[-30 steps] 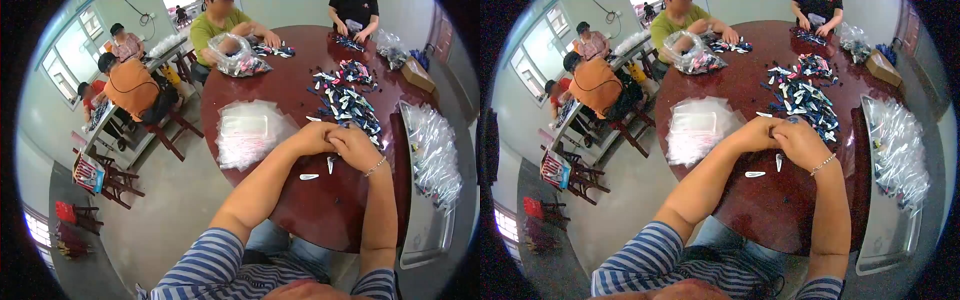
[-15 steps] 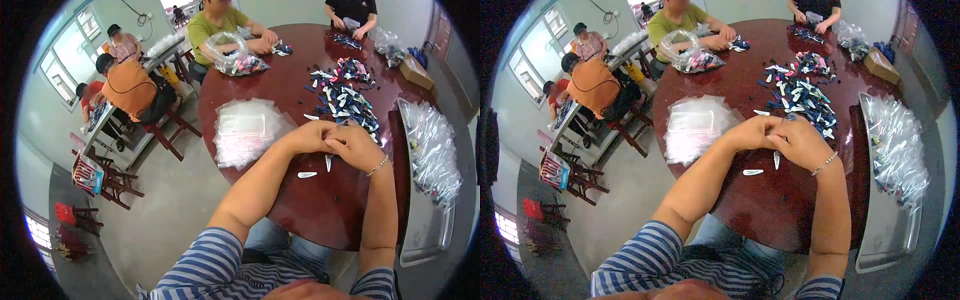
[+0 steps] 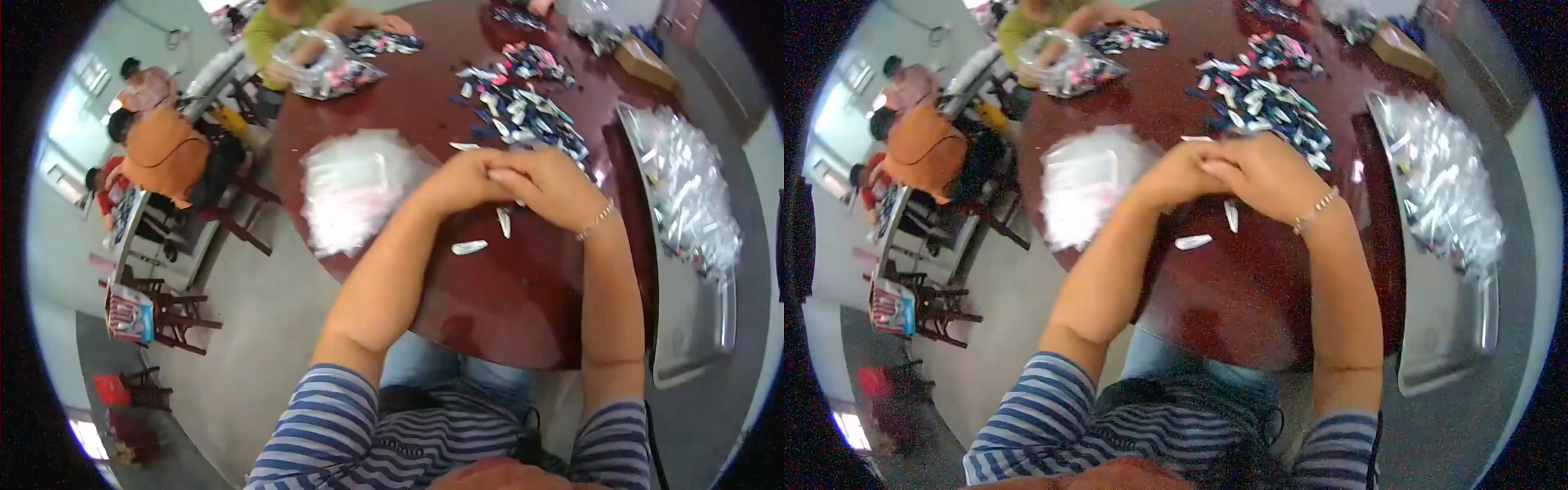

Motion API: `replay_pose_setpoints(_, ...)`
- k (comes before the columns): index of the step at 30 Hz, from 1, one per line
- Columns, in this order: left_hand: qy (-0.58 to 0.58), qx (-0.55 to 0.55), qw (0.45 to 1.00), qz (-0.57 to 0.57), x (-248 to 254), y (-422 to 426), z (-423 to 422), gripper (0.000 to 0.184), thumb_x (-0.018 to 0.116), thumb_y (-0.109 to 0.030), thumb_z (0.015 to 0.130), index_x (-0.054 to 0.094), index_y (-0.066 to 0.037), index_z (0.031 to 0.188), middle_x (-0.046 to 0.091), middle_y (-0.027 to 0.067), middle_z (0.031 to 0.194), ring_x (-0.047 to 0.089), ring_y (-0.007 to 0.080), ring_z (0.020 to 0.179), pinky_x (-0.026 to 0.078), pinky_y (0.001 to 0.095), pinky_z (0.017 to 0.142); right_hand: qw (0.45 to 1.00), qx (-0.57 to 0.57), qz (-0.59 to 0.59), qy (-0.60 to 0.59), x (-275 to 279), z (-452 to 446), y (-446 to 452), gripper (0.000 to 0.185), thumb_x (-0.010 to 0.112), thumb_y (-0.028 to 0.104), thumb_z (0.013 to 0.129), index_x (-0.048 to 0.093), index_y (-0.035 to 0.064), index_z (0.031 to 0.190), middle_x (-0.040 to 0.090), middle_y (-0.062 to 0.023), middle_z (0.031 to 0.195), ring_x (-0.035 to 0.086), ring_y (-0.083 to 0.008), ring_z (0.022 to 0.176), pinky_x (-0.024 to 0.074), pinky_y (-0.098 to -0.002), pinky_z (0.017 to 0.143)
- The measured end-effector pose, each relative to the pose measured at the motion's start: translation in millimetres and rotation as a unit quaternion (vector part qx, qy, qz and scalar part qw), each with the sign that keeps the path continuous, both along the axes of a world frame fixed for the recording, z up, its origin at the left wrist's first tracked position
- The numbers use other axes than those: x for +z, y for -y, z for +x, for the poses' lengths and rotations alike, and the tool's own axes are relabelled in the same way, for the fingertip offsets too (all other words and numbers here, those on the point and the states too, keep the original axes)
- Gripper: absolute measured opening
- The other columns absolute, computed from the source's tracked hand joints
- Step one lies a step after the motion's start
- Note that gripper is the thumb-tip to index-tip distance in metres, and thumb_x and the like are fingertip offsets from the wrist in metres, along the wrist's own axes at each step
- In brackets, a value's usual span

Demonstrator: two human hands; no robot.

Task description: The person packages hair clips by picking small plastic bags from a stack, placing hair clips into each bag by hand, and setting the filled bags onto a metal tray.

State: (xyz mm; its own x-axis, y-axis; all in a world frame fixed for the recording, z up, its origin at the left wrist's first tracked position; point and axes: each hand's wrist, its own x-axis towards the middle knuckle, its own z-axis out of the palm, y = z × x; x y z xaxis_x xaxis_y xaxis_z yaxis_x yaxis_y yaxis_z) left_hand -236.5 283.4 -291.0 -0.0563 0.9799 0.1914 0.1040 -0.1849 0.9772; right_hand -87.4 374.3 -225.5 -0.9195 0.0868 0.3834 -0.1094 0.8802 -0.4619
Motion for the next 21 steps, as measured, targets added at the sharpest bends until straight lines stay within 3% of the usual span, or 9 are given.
replay_pose_setpoints(4, 0.031, 0.034, 0.999, -0.013, -3, -5, -6, 0.032, 0.074, -0.002, 0.076, 0.065, 0.002, 0.107, 0.069, 0.0086, 0.094, 0.065, 0.0137, 0.084, 0.052, 0.0266, 0.076, 0.995, -0.048, -0.076, -0.036, 10, 9, -10, 0.021, 0.058, 0.016, 0.089, 0.066, -0.0014, 0.098, 0.067, -0.0126, 0.086, 0.064, -0.0196, 0.076, 0.0483, -0.0303, 0.07)
replay_pose_setpoints(8, 0.073, 0.106, 0.99, -0.056, 3, -3, -9, 0.031, 0.074, -0.007, 0.077, 0.065, 0.002, 0.106, 0.07, 0.0084, 0.095, 0.065, 0.0144, 0.084, 0.051, 0.0269, 0.076, 0.986, -0.131, -0.032, -0.095, 15, 22, -26, 0.018, 0.064, 0.014, 0.085, 0.065, -0.0018, 0.095, 0.068, -0.0107, 0.085, 0.063, -0.0174, 0.075, 0.0491, -0.0297, 0.069)
replay_pose_setpoints(10, 0.053, 0.166, 0.982, -0.079, 6, -1, -9, 0.036, 0.077, -0.015, 0.077, 0.065, 0.001, 0.107, 0.069, 0.0072, 0.095, 0.063, 0.0136, 0.082, 0.049, 0.0252, 0.071, 0.987, -0.153, -0.048, 0.034, 5, 25, -39, 0.017, 0.068, 0.013, 0.08, 0.064, -0.0014, 0.089, 0.068, -0.0099, 0.081, 0.064, -0.0168, 0.072, 0.0493, -0.0296, 0.066)
replay_pose_setpoints(11, 0.055, 0.165, 0.982, -0.079, 4, -1, -10, 0.036, 0.077, -0.015, 0.077, 0.065, 0.001, 0.107, 0.069, 0.0072, 0.095, 0.063, 0.0136, 0.082, 0.049, 0.0252, 0.071, 0.987, -0.153, -0.047, 0.035, -1, 24, -41, 0.017, 0.068, 0.013, 0.08, 0.064, -0.0014, 0.089, 0.068, -0.0099, 0.081, 0.064, -0.0168, 0.072, 0.0493, -0.0296, 0.066)
replay_pose_setpoints(14, 0.051, 0.194, 0.978, -0.062, 0, -4, -11, 0.039, 0.078, -0.019, 0.075, 0.066, 0.001, 0.107, 0.068, 0.0057, 0.094, 0.061, 0.0128, 0.081, 0.047, 0.0242, 0.07, 0.967, -0.077, -0.005, 0.244, -19, 19, -42, 0.024, 0.076, 0.014, 0.069, 0.06, 0.0011, 0.082, 0.065, -0.009, 0.073, 0.063, -0.0183, 0.068, 0.0485, -0.0313, 0.06)
replay_pose_setpoints(15, 0.051, 0.203, 0.976, -0.06, 0, -4, -11, 0.038, 0.078, -0.015, 0.075, 0.064, 0.004, 0.105, 0.068, 0.0075, 0.092, 0.061, 0.0124, 0.079, 0.048, 0.0245, 0.068, 0.967, -0.079, -0.005, 0.244, -25, 16, -41, 0.024, 0.076, 0.014, 0.069, 0.06, 0.0011, 0.082, 0.065, -0.009, 0.073, 0.063, -0.0183, 0.068, 0.0485, -0.0313, 0.06)
replay_pose_setpoints(17, 0.052, 0.213, 0.974, -0.058, 1, -4, -10, 0.037, 0.078, -0.011, 0.075, 0.063, 0.007, 0.104, 0.067, 0.0093, 0.09, 0.062, 0.0119, 0.077, 0.05, 0.0247, 0.066, 0.943, -0.105, 0.006, 0.317, -33, 10, -39, 0.023, 0.078, 0.016, 0.066, 0.062, 0.0028, 0.077, 0.065, -0.0134, 0.077, 0.064, -0.0275, 0.075, 0.0496, -0.0361, 0.067)
replay_pose_setpoints(19, 0.049, 0.189, 0.978, -0.068, 1, -3, -11, 0.038, 0.078, -0.02, 0.076, 0.066, -0.001, 0.106, 0.068, 0.0056, 0.094, 0.06, 0.0119, 0.079, 0.046, 0.0236, 0.069, 0.949, -0.089, 0.008, 0.303, -38, 8, -41, 0.022, 0.076, 0.015, 0.067, 0.061, 0.0028, 0.077, 0.064, -0.0119, 0.075, 0.063, -0.0253, 0.072, 0.0489, -0.0351, 0.065)
replay_pose_setpoints(21, 0.034, 0.188, 0.979, -0.068, -3, -5, -13, 0.038, 0.078, -0.02, 0.076, 0.066, -0.001, 0.106, 0.068, 0.006, 0.093, 0.06, 0.0119, 0.079, 0.045, 0.0229, 0.069, 0.96, -0.056, 0.011, 0.274, -43, 6, -42, 0.02, 0.073, 0.014, 0.069, 0.059, 0.0028, 0.077, 0.061, -0.0091, 0.07, 0.061, -0.0207, 0.066, 0.0476, -0.033, 0.06)
